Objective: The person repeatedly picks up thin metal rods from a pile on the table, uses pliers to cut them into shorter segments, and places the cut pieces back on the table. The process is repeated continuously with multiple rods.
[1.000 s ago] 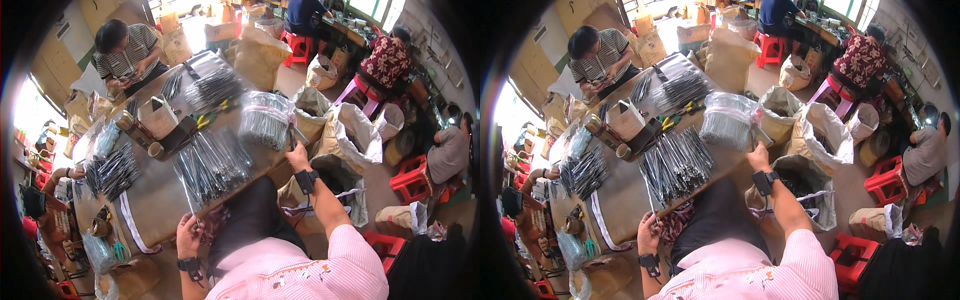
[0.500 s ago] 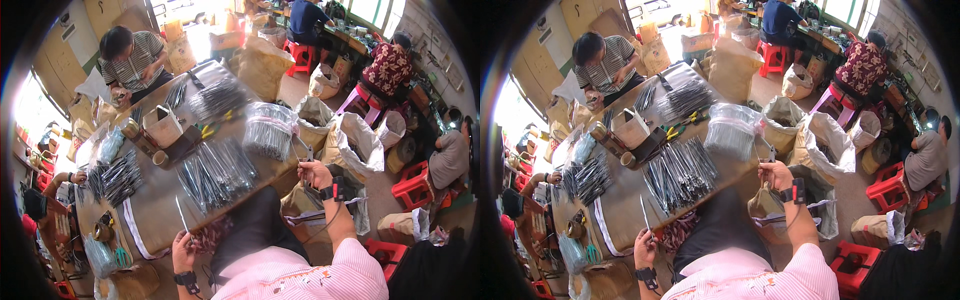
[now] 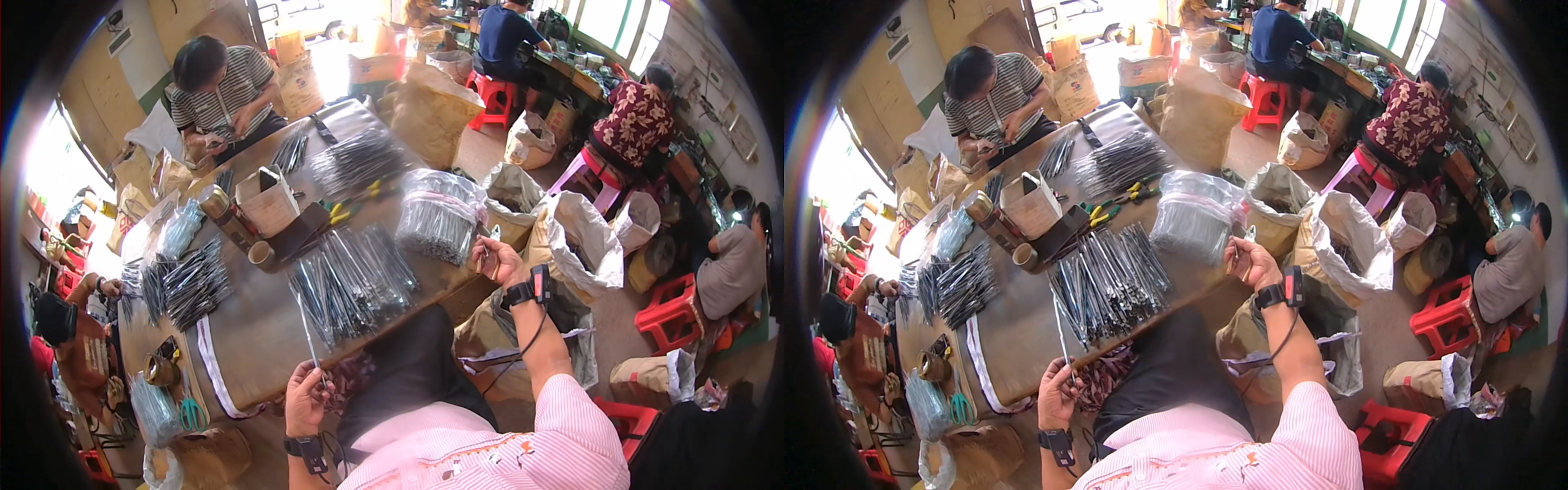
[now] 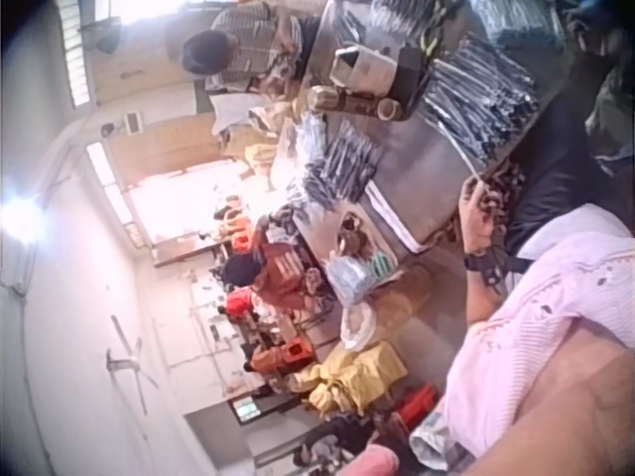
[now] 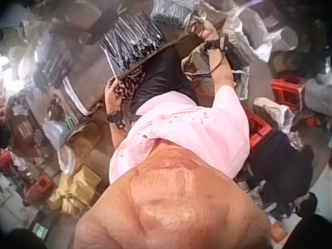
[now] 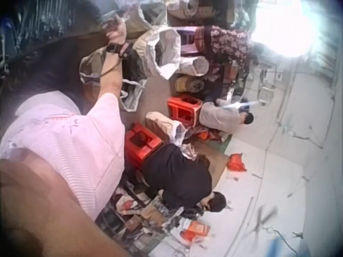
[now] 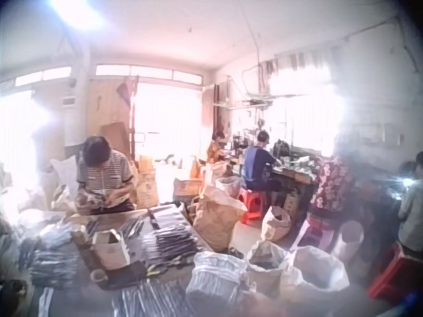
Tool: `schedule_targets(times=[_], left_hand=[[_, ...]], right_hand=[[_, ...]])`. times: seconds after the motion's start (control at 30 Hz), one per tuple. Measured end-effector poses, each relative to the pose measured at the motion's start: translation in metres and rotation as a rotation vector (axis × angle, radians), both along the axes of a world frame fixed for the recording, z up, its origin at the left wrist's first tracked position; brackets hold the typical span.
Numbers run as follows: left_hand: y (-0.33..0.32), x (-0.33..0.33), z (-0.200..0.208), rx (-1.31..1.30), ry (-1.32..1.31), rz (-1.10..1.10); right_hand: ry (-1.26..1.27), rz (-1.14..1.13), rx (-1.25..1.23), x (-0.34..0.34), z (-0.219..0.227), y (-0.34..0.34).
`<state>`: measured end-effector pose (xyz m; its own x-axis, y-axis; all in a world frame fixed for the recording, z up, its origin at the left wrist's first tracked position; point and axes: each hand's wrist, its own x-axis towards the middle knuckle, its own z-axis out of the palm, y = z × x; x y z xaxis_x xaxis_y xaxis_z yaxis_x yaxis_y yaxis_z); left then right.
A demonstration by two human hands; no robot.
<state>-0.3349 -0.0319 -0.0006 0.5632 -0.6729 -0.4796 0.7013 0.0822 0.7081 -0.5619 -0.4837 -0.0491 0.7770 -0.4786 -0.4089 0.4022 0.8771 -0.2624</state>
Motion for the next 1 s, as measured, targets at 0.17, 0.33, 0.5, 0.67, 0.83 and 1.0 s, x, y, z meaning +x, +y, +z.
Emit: schedule_targets(times=[0.17,0.33,0.5,0.67,0.83,1.0], left_hand=[[0.002,-0.001,-0.002,-0.014,-0.026,0.006],[-0.012,-0.007,0.000,0.003,-0.039,-0.031],[-0.034,-0.018,0.010,-0.072,-0.014,-0.081],[-0.044,-0.033,0.020,-0.143,0.043,-0.219],[-0.041,-0.046,0.026,-0.104,0.030,-0.271],[-0.042,-0.048,0.020,-0.155,-0.005,-0.239]], right_hand=[[-0.099,-0.026,0.002,-0.004,0.019,0.037],[0.096,-0.042,-0.125,-0.003,0.046,0.077],[0.105,0.185,-0.485,0.011,0.084,0.140],[0.069,0.301,-0.592,0.036,0.104,0.194],[0.198,0.295,-0.653,0.047,0.104,0.228],[0.287,0.136,-0.754,0.055,0.095,0.239]])
